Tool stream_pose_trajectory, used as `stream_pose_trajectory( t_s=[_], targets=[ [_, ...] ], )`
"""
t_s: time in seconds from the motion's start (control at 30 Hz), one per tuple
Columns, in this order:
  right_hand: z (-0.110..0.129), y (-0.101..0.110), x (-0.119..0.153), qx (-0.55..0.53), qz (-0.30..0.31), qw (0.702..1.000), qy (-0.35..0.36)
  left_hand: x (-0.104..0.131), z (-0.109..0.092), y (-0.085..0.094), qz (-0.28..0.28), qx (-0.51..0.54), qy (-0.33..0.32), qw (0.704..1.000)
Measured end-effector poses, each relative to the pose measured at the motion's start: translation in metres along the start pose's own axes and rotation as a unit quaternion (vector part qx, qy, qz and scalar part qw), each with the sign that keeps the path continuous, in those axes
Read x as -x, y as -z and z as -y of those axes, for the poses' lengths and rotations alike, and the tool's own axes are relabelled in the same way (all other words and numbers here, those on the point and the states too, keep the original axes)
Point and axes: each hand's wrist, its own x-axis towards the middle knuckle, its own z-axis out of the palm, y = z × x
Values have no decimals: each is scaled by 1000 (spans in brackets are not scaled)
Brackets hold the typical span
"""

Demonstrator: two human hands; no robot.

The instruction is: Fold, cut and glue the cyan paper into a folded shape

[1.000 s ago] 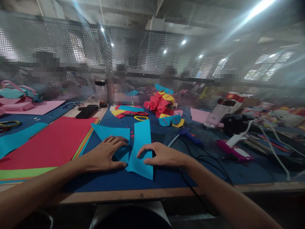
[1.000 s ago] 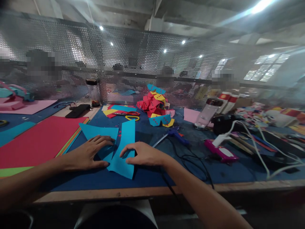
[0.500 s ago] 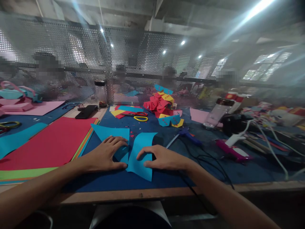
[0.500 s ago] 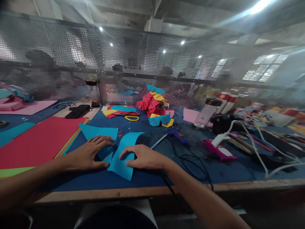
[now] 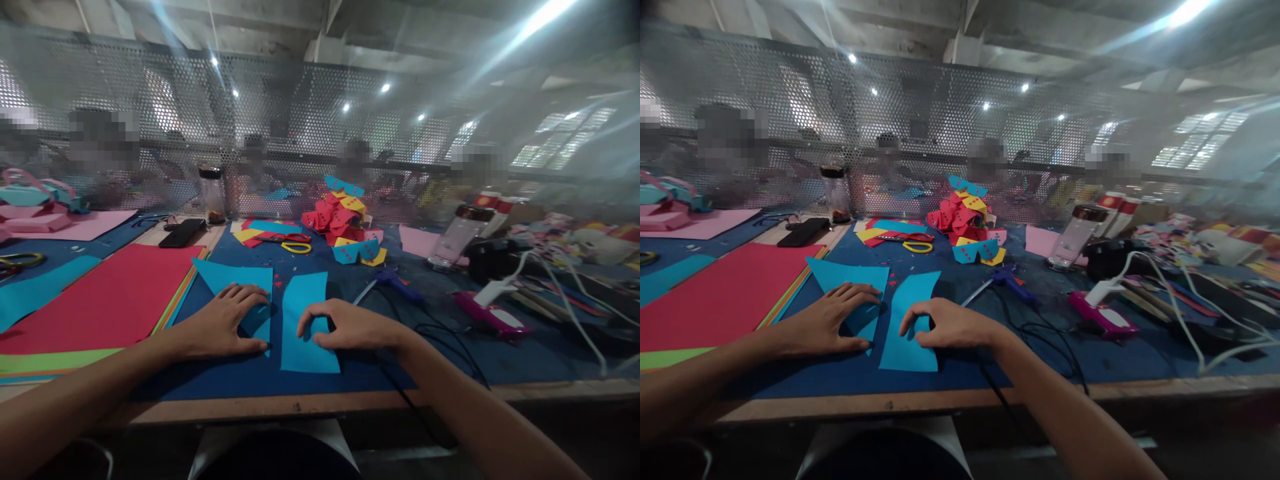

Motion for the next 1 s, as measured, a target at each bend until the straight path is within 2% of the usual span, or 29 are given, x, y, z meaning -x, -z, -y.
stream_pose_trajectory(
  t_s=[0.17,0.3,0.4,0.5,0.6,0.7,0.77,0.87,1.0],
  targets=[
    [2,2,1,-26,-69,997,33,-1,0,0,0,-8,-3,1000],
    [14,4,-1,-34,-155,987,41,-1,0,-1,-9,-13,-12,1000],
    [24,18,-7,-10,-215,975,54,0,2,-3,-12,-20,-14,1000],
    [30,43,-23,23,-279,958,68,0,3,-4,-11,-17,-28,999],
    [27,69,-54,39,-324,941,88,0,3,-6,-22,-11,-24,999],
    [17,90,-99,27,-355,930,89,0,4,-8,-35,1,-27,999],
    [7,101,-133,-48,-368,928,32,0,4,-9,-44,8,-35,998],
    [-11,110,-186,-88,-381,920,-18,0,4,-10,-43,15,-35,998],
    [-35,113,-246,-137,-371,914,-88,-1,2,-9,-25,31,-14,999]
  ],
)
